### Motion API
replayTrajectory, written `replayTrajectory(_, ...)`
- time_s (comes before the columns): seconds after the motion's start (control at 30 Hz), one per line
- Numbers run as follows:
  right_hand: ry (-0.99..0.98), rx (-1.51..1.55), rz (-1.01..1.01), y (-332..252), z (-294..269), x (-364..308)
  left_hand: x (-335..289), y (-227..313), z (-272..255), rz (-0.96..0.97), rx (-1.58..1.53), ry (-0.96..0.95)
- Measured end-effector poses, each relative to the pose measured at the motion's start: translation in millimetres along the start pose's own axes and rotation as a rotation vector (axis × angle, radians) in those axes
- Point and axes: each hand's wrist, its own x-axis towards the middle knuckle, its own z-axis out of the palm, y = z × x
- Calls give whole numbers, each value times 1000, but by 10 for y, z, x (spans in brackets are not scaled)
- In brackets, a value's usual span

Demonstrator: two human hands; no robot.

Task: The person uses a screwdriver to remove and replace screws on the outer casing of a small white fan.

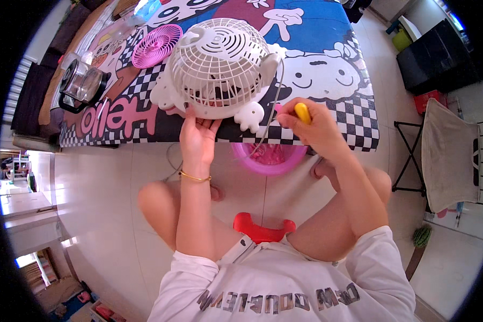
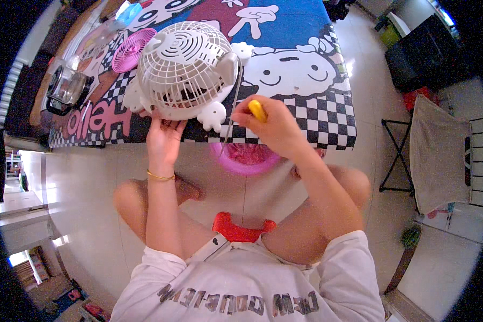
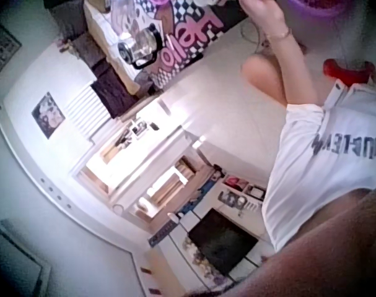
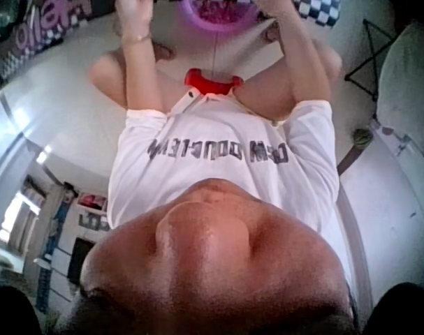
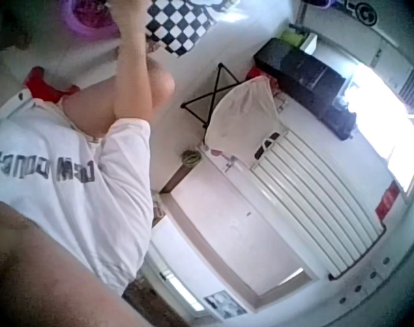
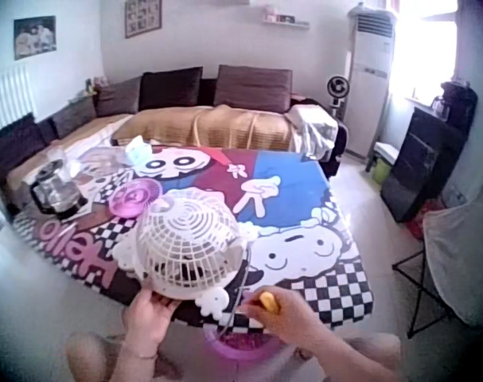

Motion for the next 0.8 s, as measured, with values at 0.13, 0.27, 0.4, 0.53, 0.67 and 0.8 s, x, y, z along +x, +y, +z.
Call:
replayTrajectory(0.13,-85,59,-34,-27,213,8,-29,-37,-23,-13,-12,-14)
replayTrajectory(0.27,-110,39,-81,23,347,21,-148,-130,4,24,-5,-71)
replayTrajectory(0.4,-77,62,-96,1,459,22,-327,-200,79,23,20,-50)
replayTrajectory(0.53,-18,16,-154,135,597,73,-431,-289,70,27,72,-48)
replayTrajectory(0.67,28,-16,-118,172,720,66,-493,-368,37,74,75,-66)
replayTrajectory(0.8,37,18,-46,194,799,93,-525,-414,-5,106,146,-50)
